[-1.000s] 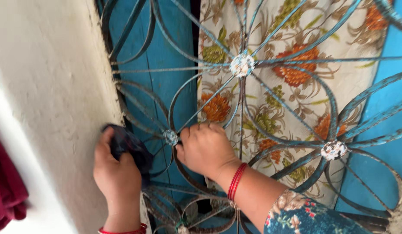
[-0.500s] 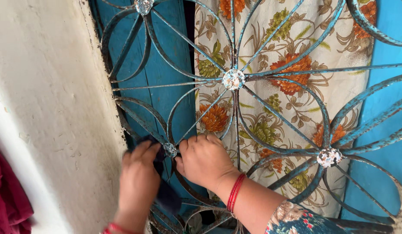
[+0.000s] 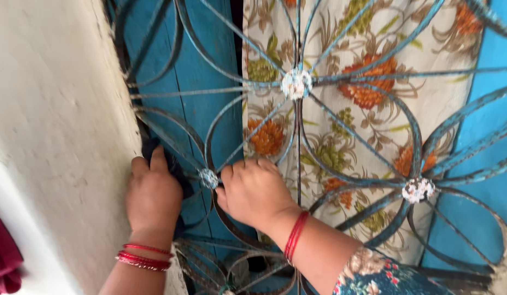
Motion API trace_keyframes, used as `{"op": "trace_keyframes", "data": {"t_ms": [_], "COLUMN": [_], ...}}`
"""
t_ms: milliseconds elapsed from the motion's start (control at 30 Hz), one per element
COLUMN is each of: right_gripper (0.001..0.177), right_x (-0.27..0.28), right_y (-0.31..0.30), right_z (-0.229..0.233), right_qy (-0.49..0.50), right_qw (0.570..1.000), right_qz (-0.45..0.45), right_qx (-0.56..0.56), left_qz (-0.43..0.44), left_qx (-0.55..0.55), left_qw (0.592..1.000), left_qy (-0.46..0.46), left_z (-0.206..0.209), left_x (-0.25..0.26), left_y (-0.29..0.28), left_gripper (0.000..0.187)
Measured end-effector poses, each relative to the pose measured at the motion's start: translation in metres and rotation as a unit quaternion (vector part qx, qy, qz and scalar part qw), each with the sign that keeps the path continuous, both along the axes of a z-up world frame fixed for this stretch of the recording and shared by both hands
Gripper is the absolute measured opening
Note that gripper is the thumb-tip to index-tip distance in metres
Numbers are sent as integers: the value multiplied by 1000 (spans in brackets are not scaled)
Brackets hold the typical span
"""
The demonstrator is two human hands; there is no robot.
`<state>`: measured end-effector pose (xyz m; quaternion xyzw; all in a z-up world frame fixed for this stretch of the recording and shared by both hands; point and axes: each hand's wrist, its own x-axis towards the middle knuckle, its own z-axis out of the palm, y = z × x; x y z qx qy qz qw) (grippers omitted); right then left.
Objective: The person wipes a blue metal window grille with a dark cloth, moving methodically across the bars and decorative joints. A white bucket is visible nearby, and the person occasionally dips the cloth into it to continue cleaning.
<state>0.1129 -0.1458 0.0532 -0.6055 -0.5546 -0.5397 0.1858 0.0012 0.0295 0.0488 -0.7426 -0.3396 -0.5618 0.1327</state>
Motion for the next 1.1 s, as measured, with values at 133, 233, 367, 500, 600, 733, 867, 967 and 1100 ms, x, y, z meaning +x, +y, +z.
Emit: {"op": "trace_keyframes", "data": {"t_ms": [133,233,367,500,600,733,867,967,1100], "right_gripper": [29,30,30,30,30,31,31,29,30], "right_x": [2,0,0,0,1,2,5,5,6], "right_y": [1,1,0,1,2,2,3,3,5], "right_z": [0,0,0,-2,-3,-3,-4,-3,-4], "right_qy": [-10,-11,-4,-4,-14,-19,-27,-34,-43], "right_qw": [1000,1000,1000,1000,1000,1000,999,999,999], "right_qz": [-3,-8,-9,-10,-22,-15,-9,-10,-22], "right_qx": [10,8,8,12,10,14,16,21,23], "left_qz": [-116,-227,-317,-287,-218,-190,-135,-113,-96], "left_qx": [-60,-78,-224,45,242,197,210,252,287], "left_qw": [990,967,909,938,945,962,966,959,953], "left_qy": [-59,-87,-149,-189,-27,9,70,66,-23], "left_z": [-16,-32,-25,2,17,4,7,29,59], "left_x": [12,6,-16,-30,-15,-4,-14,-25,-36], "left_y": [-22,-40,-50,-53,-53,-47,-15,11,24], "left_gripper": [44,47,49,53,55,60,40,34,23]}}
